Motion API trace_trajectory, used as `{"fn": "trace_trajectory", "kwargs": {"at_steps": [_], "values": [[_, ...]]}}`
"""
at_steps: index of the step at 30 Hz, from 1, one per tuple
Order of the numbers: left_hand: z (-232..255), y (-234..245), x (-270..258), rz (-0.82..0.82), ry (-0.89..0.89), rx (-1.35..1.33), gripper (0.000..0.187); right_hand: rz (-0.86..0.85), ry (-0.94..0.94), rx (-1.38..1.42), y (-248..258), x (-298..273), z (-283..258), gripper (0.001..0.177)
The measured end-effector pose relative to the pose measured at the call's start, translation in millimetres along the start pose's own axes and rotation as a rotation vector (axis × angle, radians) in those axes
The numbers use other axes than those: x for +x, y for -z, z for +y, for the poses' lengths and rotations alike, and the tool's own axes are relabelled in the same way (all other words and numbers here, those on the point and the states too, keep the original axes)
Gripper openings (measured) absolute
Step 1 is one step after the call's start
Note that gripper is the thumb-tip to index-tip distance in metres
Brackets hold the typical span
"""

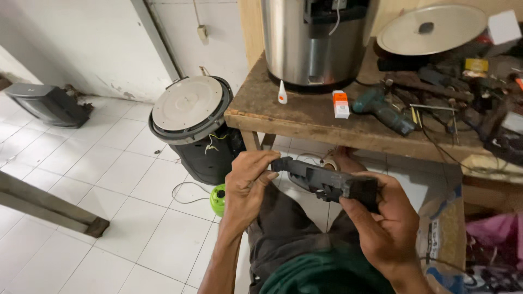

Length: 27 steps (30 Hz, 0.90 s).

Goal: The person uses a soldering iron to heat a plastic component, then attaches it to the lid of a large metal appliance. They manipulate the component and the lid to align the parts, then use a hammer to secure the assembly.

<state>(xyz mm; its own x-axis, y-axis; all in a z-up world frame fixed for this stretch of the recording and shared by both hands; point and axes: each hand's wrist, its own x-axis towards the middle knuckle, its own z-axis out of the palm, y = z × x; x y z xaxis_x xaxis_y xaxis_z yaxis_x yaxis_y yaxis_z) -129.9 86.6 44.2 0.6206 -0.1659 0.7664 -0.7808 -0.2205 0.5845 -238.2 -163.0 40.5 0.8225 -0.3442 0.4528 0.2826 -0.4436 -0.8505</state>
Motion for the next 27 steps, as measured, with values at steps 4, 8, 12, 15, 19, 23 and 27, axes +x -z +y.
{"fn": "trace_trajectory", "kwargs": {"at_steps": [4,8,12,15,19,23,27], "values": [[9,5,-8,-0.016,-0.041,0.022,0.023,0.070,-0.028,-0.040,3,-18,-7,0.039],[15,0,-11,-0.004,-0.085,0.014,0.025,0.066,-0.155,-0.116,9,-20,0,0.022],[16,-4,-18,-0.024,-0.033,0.006,0.027,0.002,-0.238,0.058,13,-18,0,0.038],[22,-4,-21,-0.047,0.010,-0.055,0.030,0.066,-0.093,-0.047,12,-30,5,0.039],[33,-1,-17,-0.014,-0.027,0.011,0.029,0.099,-0.119,0.130,12,-30,16,0.041],[40,-3,-16,-0.008,-0.005,-0.035,0.028,0.143,-0.092,0.000,21,-29,42,0.025],[43,-4,-20,0.003,-0.008,-0.050,0.029,0.079,-0.072,0.343,19,-25,53,0.031]]}}
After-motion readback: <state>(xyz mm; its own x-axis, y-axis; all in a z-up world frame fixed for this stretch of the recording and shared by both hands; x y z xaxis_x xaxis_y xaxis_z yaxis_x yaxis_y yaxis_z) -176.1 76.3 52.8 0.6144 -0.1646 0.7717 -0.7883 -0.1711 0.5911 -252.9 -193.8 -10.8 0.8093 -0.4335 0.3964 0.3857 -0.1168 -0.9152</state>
